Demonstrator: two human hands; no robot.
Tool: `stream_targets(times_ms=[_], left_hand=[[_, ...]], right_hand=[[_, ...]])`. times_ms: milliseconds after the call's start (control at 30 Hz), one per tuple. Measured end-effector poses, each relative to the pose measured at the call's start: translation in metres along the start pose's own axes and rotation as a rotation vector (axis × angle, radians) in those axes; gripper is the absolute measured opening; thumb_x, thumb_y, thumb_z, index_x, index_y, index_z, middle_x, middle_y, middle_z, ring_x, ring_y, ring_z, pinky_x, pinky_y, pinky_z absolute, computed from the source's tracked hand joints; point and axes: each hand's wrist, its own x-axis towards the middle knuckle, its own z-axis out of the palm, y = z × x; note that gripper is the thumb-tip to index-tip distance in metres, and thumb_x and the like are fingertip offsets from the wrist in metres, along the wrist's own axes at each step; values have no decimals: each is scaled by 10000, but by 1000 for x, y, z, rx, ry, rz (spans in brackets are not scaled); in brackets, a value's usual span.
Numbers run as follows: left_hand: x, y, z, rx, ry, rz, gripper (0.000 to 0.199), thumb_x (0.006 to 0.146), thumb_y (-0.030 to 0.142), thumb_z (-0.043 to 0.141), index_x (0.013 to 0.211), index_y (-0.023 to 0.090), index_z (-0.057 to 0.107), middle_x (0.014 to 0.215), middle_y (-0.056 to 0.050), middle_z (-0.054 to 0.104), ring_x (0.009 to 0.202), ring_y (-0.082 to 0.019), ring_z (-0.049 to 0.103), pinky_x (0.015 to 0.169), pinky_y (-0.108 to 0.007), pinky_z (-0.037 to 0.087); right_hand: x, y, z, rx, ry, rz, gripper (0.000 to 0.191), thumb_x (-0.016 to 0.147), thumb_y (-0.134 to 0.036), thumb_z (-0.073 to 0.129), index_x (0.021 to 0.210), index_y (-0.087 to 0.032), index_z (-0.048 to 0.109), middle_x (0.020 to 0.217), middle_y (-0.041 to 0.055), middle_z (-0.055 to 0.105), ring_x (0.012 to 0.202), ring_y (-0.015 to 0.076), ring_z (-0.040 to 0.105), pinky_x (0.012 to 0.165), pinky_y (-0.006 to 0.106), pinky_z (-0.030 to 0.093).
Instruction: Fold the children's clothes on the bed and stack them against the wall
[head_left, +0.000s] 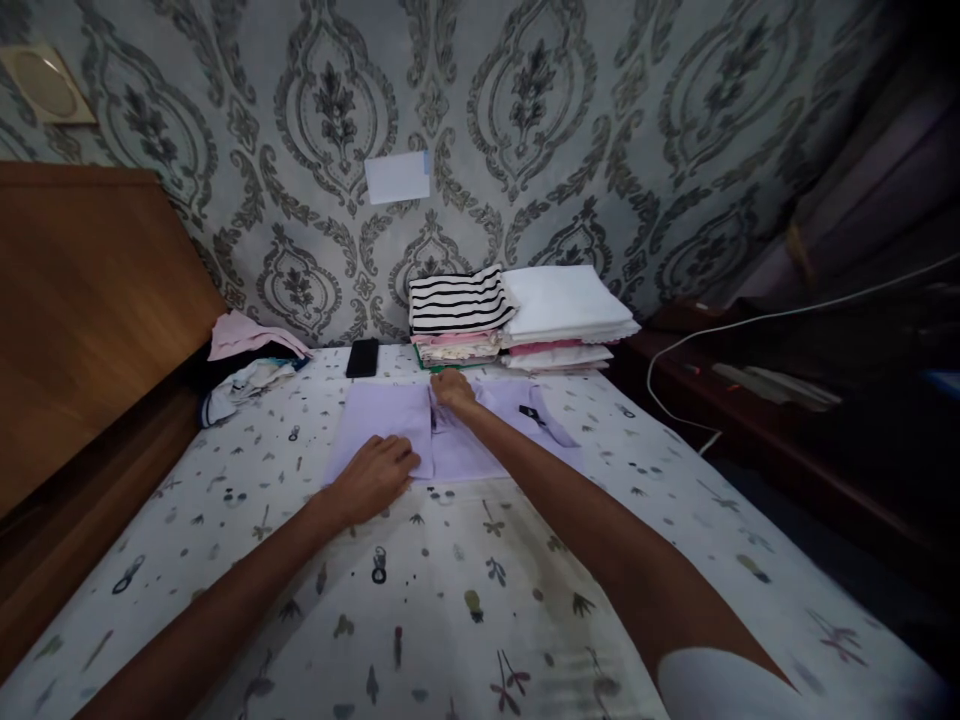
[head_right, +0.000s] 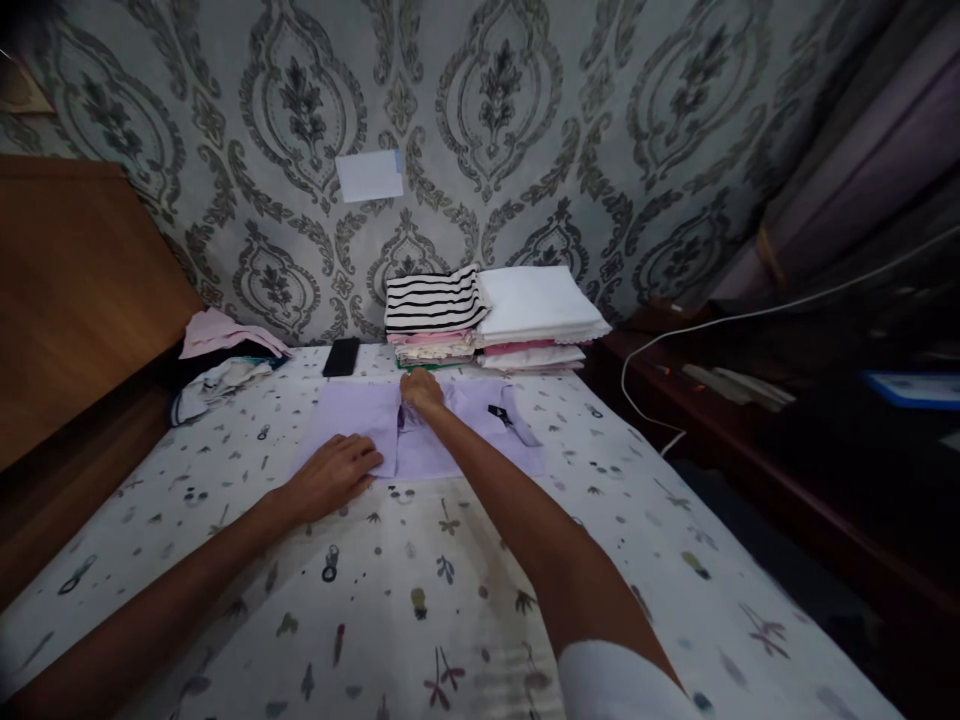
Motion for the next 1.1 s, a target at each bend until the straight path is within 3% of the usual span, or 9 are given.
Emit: stream_targets(times_ms=[133, 267, 400, 467, 533, 700, 800, 967, 1100], left_hand=[[7, 7, 3, 63, -43, 4, 147, 921, 134, 532, 1037, 177, 612, 1052, -114, 643, 993, -268, 594, 824, -394, 482], [8, 6, 9, -3, -9, -76, 146, 930, 122, 503, 997, 196, 610, 1001, -102, 663, 982, -256, 609, 759, -351, 513], [2, 1, 1, -261, 252, -200, 180, 997, 271, 447, 1035, 227, 617, 993, -65, 692, 933, -209, 643, 790, -322, 528], [0, 1, -5, -384, 377, -200, 205, 1003, 311, 437, 1047, 230, 621, 999, -64, 695, 919, -200, 651, 814, -320, 526], [1, 5, -8, -420, 420, -174, 221, 1004, 320, 433, 1042, 223, 627, 986, -71, 692, 925, -205, 651, 823, -326, 524], [9, 22, 6, -262, 234, -84, 214, 999, 264, 430, 1027, 207, 634, 1011, -77, 680, 971, -228, 618, 798, -347, 516], [9, 28, 14, -168, 155, -29, 182, 989, 262, 461, 978, 197, 630, 1007, -79, 668, 966, -245, 590, 826, -381, 504], [6, 23, 8, -250, 191, -11, 266, 1020, 343, 414, 1009, 194, 635, 974, -77, 677, 930, -223, 610, 844, -371, 496], [10, 0, 9, -256, 241, -141, 372, 1039, 372, 329, 1165, 180, 622, 1144, -118, 688, 1085, -237, 620, 956, -394, 478]], right_hand=[[11, -5, 5, -95, -23, 17, 120, 675, -276, 743, 736, -197, 676, 870, 108, 720, 1007, 310, 656, 831, 371, 490], [12, -8, 17, -111, -49, -34, 69, 640, -181, 690, 694, -186, 646, 772, 55, 685, 853, 247, 650, 752, 316, 484], [15, -17, 19, -72, -12, -140, 72, 755, -220, 567, 770, -196, 633, 773, 16, 646, 808, 194, 603, 727, 274, 467], [18, -24, 16, -58, 14, -184, 114, 792, -240, 532, 841, -205, 629, 814, 9, 642, 826, 186, 587, 746, 271, 465], [21, -27, 12, -53, 34, -207, 128, 793, -224, 528, 874, -208, 626, 864, 15, 646, 857, 185, 582, 786, 275, 461], [19, -8, 9, -80, 31, -144, 158, 716, -120, 540, 803, -207, 641, 838, 37, 656, 892, 216, 606, 837, 308, 464], [16, 5, 8, -97, 30, -99, 222, 710, -102, 529, 852, -204, 666, 830, 37, 669, 902, 229, 623, 840, 325, 481], [-2, -8, -2, -121, 65, -156, 291, 776, -131, 554, 1029, -190, 685, 1089, 113, 686, 1094, 293, 598, 962, 405, 458], [-43, -19, 5, -177, 55, -367, 372, 906, -213, 489, 1253, -191, 619, 1402, 131, 559, 1333, 284, 452, 1126, 425, 333]])
